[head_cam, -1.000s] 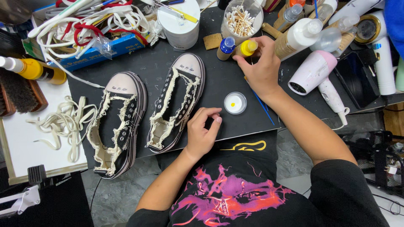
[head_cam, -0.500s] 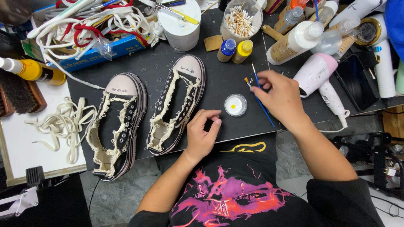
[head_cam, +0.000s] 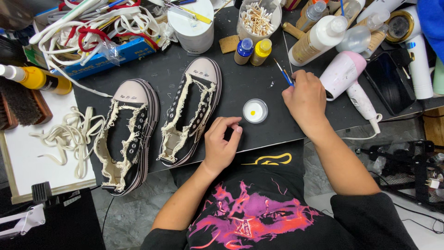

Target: The person pours white paint from a bottle into a small plastic cup, then adds yellow paint. They use a small stick to mix the two colors together in the cup.

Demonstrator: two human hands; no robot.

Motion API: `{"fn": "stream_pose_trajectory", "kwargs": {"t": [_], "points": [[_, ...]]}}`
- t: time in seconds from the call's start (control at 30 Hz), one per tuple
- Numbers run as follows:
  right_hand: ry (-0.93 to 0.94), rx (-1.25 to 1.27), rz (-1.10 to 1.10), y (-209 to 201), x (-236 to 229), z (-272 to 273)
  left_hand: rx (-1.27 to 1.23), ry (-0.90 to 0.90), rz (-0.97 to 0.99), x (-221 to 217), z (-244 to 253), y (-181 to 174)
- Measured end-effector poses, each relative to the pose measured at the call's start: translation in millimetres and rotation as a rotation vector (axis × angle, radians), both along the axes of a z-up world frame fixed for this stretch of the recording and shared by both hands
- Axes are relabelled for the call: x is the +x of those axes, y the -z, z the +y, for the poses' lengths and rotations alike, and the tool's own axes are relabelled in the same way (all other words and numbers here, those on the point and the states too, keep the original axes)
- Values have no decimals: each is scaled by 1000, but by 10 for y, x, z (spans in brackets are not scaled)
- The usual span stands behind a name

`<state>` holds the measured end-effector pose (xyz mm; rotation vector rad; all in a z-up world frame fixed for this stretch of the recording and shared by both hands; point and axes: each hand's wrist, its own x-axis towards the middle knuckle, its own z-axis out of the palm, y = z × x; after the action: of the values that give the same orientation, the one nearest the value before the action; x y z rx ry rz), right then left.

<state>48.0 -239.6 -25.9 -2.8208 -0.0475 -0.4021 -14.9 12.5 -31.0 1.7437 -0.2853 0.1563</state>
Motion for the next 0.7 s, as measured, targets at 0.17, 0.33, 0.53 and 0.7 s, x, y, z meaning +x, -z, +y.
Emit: {"fn": "stream_pose_trajectory", "kwargs": {"t": [0.17,0.33,0.53,0.7], "points": [[-26,-100,-57,69,-3,-52,9,4,-17,-4,0,-9],[59,-172,15,-13,63,0,12,7,-15,-8,-3,-8],[-93,-5,-181,-442,52,115,-3,-13,-13,0,0,-18],[-372,-45,-291,-679,769,55,161,-5,-27,5,-51,-49]]}}
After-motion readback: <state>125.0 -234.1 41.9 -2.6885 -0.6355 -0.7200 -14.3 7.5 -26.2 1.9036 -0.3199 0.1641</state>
